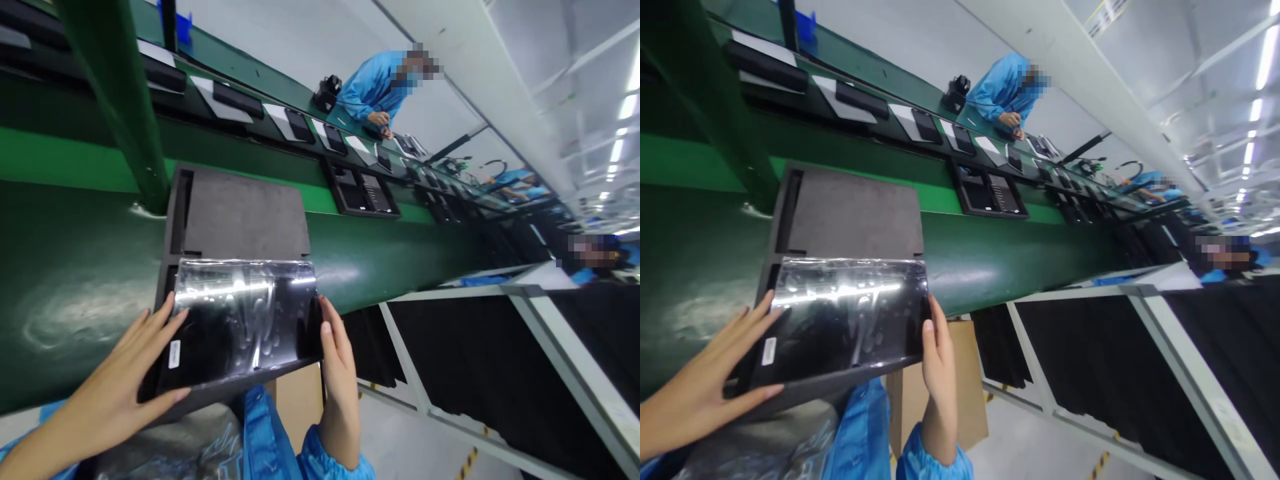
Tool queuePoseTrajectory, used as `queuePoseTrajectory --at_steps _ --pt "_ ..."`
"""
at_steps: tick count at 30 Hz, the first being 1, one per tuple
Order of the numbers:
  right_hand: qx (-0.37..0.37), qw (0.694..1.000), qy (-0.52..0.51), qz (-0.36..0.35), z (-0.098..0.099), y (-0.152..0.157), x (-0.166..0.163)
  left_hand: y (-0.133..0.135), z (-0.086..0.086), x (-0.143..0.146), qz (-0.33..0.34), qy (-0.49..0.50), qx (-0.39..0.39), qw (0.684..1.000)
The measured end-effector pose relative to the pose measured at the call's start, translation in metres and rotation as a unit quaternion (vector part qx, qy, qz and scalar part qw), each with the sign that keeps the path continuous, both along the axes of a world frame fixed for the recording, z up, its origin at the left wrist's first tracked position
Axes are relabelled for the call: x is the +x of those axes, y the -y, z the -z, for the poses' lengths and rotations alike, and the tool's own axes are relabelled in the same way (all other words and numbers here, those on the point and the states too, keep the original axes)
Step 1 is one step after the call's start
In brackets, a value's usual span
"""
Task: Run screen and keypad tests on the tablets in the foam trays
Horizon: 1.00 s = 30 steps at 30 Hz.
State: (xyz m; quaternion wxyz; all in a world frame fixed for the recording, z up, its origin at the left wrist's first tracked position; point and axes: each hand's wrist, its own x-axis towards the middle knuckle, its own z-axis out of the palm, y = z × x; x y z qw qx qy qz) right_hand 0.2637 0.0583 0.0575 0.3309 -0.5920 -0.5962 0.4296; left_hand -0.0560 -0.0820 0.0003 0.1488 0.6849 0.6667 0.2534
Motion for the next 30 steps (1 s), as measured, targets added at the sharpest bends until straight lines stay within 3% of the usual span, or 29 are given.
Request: queuePoseTrajectory --at_steps 6,10,15,19,26,30 --pt "-0.026 0.989 -0.04 -0.141 0.001 0.013 0.036 -0.003 0.016 -0.015 -0.012 0.055 -0.035 0.998" --pt "-0.013 0.98 0.003 -0.199 0.004 0.017 0.049 -0.022 0.005 -0.023 -0.007 0.078 -0.013 0.997" --pt "0.021 0.982 0.006 -0.185 0.011 0.017 0.047 -0.089 -0.016 -0.035 -0.043 0.094 0.032 0.994" --pt "0.048 0.984 0.032 -0.169 0.012 0.017 0.045 -0.13 -0.019 -0.029 -0.009 0.044 0.078 0.996" --pt "0.085 0.97 0.11 -0.202 0.004 0.013 0.047 -0.137 -0.012 -0.028 0.008 0.021 0.095 0.995" --pt "0.065 0.972 0.06 -0.216 0.01 0.019 0.047 -0.134 -0.012 -0.03 0.006 0.055 0.071 0.996"
